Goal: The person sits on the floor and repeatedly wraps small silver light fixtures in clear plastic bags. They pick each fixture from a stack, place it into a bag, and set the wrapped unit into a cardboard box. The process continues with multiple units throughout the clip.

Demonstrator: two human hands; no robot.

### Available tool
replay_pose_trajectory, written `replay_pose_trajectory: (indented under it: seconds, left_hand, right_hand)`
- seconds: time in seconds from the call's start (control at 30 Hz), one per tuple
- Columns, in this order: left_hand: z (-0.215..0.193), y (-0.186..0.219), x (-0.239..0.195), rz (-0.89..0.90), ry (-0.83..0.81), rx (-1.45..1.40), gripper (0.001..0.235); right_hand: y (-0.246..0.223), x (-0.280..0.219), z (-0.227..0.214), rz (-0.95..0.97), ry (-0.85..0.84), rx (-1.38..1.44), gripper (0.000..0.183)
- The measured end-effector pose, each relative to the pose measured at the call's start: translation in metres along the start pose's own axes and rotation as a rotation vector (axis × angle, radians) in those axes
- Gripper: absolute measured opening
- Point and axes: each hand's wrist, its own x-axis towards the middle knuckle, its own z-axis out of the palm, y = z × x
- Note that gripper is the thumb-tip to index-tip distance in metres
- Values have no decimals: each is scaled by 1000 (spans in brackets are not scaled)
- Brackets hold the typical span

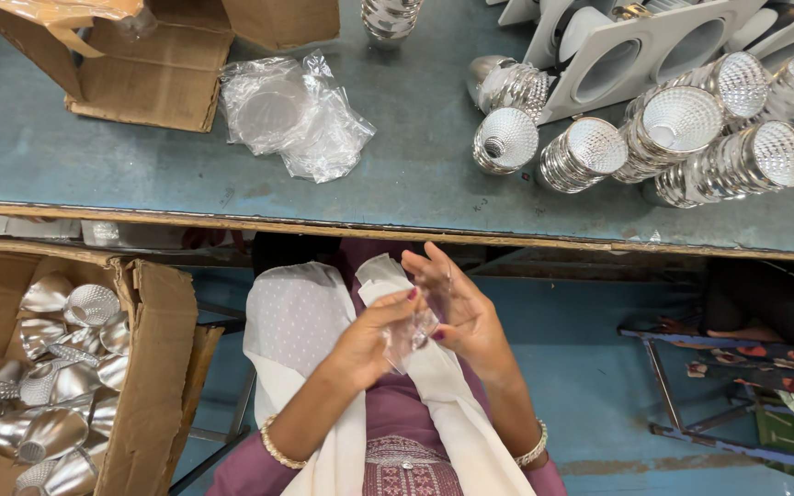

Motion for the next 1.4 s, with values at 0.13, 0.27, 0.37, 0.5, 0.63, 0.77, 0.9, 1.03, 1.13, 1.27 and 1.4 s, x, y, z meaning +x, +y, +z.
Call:
replay_pose_trajectory:
  seconds: [0.13,0.27,0.37,0.5,0.63,0.77,0.9,1.03,1.13,1.27,1.4]
  left_hand:
    - [-8,-23,6,-84,-111,-288,11]
    - [-1,-23,6,-103,-114,-308,12]
    - [15,-14,7,-129,36,-51,22]
    - [28,3,7,-20,439,188,30]
    - [19,24,-8,304,247,473,42]
    - [13,40,-23,379,240,537,42]
    - [24,51,-29,405,245,724,36]
    - [36,56,-25,409,227,763,29]
    - [38,55,-21,427,228,771,24]
    - [38,48,-15,510,277,796,18]
    - [39,44,-19,575,314,928,22]
  right_hand:
    - [-21,0,17,-8,22,-312,113]
    - [-33,2,34,-83,91,-589,107]
    - [-33,6,46,9,303,-665,100]
    - [-35,14,43,-92,383,-1130,102]
    - [-37,18,38,-13,391,-1231,100]
    - [-34,21,38,33,356,-1210,99]
    - [-31,24,39,57,328,-1167,100]
    - [-28,24,41,66,290,-1133,101]
    - [-25,24,43,88,273,-1147,101]
    - [-25,22,46,39,249,-1192,99]
    - [-28,23,50,103,286,-1221,95]
